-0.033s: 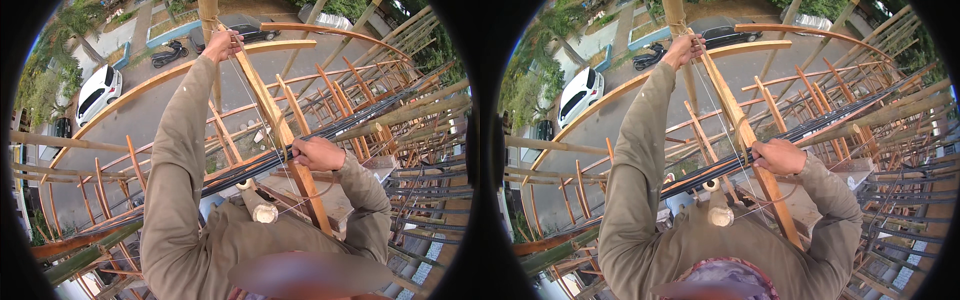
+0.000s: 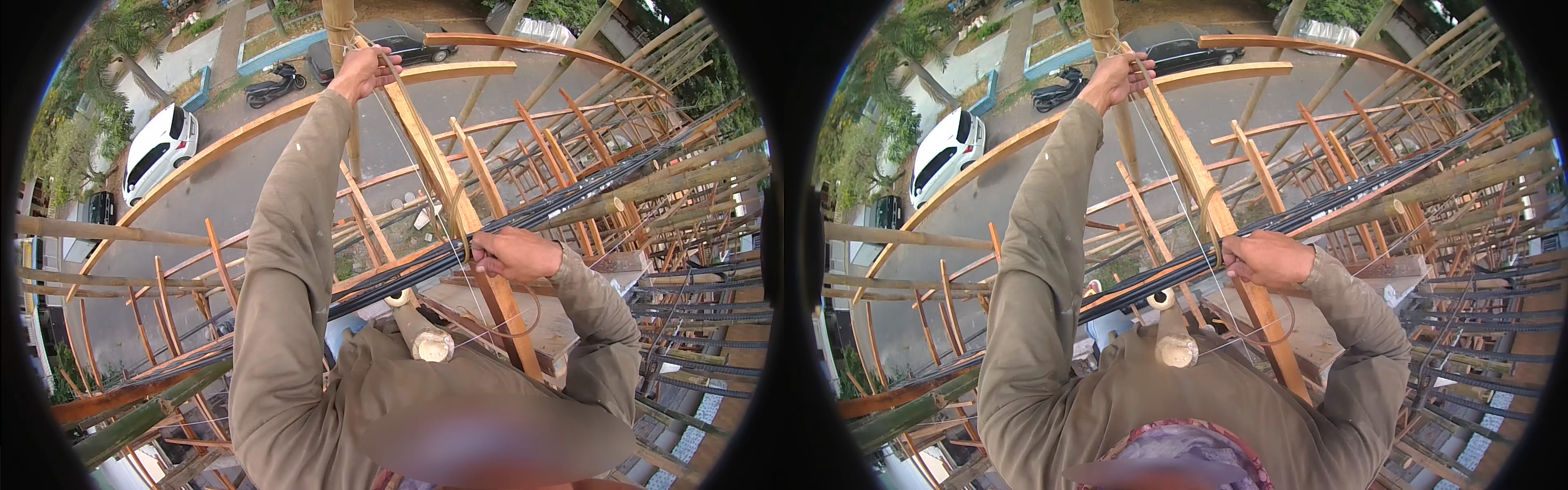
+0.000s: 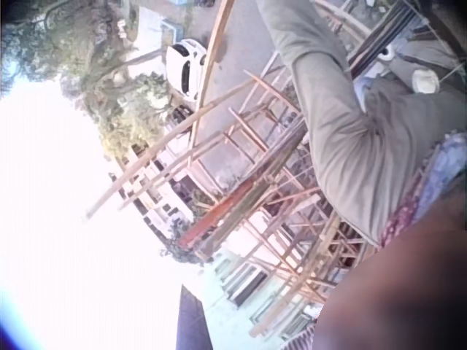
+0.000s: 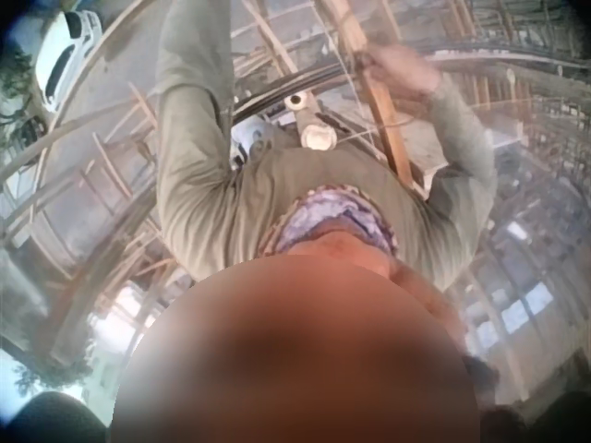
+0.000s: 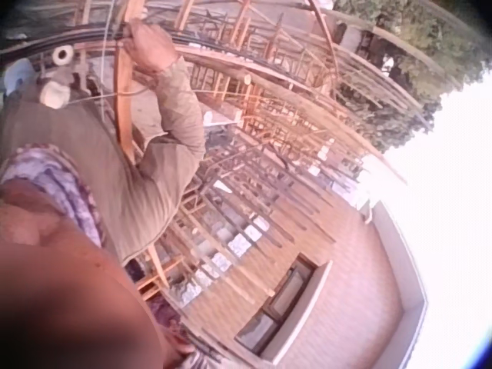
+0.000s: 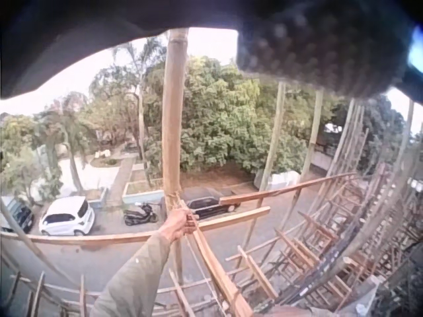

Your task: The person climbs a bamboo scaffolding structure and ties a rope around a vertical bamboo pole using both hands. The person secures the rope by wrapping and knotting it to stabilize the structure.

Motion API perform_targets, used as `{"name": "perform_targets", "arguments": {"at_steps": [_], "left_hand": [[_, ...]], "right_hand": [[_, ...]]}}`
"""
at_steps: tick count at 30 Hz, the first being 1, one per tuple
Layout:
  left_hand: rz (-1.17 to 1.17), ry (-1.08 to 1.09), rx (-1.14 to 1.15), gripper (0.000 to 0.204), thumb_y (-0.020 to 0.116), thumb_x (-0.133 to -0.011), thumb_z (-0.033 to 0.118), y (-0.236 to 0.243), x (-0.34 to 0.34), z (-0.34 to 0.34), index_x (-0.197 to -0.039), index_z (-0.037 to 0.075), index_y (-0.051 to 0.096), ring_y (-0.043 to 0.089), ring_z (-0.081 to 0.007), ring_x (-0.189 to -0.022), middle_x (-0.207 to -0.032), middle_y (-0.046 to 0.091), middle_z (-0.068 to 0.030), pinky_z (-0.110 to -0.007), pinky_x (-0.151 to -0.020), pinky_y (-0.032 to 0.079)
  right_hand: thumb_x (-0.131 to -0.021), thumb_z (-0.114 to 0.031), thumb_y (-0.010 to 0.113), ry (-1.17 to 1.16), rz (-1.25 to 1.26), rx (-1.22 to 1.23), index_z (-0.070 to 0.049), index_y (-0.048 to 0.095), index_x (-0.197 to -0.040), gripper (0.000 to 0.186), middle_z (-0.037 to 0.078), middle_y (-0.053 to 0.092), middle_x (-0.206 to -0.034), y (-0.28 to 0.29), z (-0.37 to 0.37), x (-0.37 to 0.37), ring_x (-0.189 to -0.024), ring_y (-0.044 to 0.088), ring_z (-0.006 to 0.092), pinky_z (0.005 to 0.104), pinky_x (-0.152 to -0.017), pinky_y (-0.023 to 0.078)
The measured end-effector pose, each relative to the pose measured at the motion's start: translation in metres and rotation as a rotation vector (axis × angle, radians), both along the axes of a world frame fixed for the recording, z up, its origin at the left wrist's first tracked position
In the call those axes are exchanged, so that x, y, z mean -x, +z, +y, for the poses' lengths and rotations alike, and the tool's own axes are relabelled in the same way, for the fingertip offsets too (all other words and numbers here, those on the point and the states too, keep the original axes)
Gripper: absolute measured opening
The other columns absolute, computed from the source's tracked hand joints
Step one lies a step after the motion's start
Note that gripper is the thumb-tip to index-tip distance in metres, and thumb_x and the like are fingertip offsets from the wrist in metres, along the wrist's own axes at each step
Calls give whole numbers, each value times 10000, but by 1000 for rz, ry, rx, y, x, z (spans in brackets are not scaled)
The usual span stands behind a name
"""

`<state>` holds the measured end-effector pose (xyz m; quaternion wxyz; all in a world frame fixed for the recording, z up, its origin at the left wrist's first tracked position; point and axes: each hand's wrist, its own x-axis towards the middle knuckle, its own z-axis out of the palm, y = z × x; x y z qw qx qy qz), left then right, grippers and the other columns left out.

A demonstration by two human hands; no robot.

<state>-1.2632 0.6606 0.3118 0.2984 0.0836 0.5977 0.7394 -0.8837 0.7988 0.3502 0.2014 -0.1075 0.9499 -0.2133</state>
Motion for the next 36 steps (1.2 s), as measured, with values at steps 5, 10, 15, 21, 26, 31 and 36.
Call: {"name": "perform_targets", "arguments": {"at_steps": [5,10,15,21,26,31,36], "left_hand": [[66,-272,124,386,358,-1079,214,15,-74,-16,-1314,-84,429,713,-347,-959,-1145,654,-251,-396,-756,633],[119,-177,34,383,403,-1061,201,34,-94,-21,-1295,-98,448,735,-330,-845,-1104,655,-260,-328,-641,639],[99,-183,47,320,434,-1077,234,30,-91,-21,-1219,-40,520,735,-253,-817,-1039,672,-177,-285,-626,633],[1,-384,164,283,456,-1071,207,22,-124,-29,-1183,-43,527,722,-205,-715,-970,691,-170,-258,-604,630],[241,-295,75,268,470,-1076,213,37,-137,-20,-1144,-35,546,699,-150,-648,-905,697,-156,-234,-569,613],[375,-150,72,273,523,-1058,228,49,-137,-12,-1072,-35,590,640,-113,-576,-891,689,-129,-215,-496,555],[341,-143,26,259,521,-1058,227,57,-139,-5,-1095,-20,590,658,-128,-605,-943,692,-130,-224,-517,568]], "right_hand": [[-941,-176,646,-190,136,-29,-71,559,-1126,230,155,682,-929,7,5,16,-873,673,374,491,-741,509],[-913,-129,666,-165,477,56,-83,511,-1310,428,174,563,-1275,-32,1,41,-1139,580,381,480,-922,486],[-922,-181,657,-48,596,-34,-78,591,-1190,295,160,591,-1235,-26,4,54,-1218,526,371,490,-1010,418],[-949,-264,639,131,-28,95,-19,652,-1007,253,194,669,-824,44,2,7,-843,662,418,502,-754,497],[-992,-303,596,42,98,24,10,633,-969,317,235,660,-769,32,-4,4,-778,654,453,523,-721,506],[-1043,-370,507,115,-109,109,25,620,-973,416,234,652,-802,15,7,6,-784,643,470,523,-720,507],[-1045,-367,519,-125,86,193,23,606,-1107,404,189,658,-884,4,11,4,-823,671,361,469,-723,520]]}}
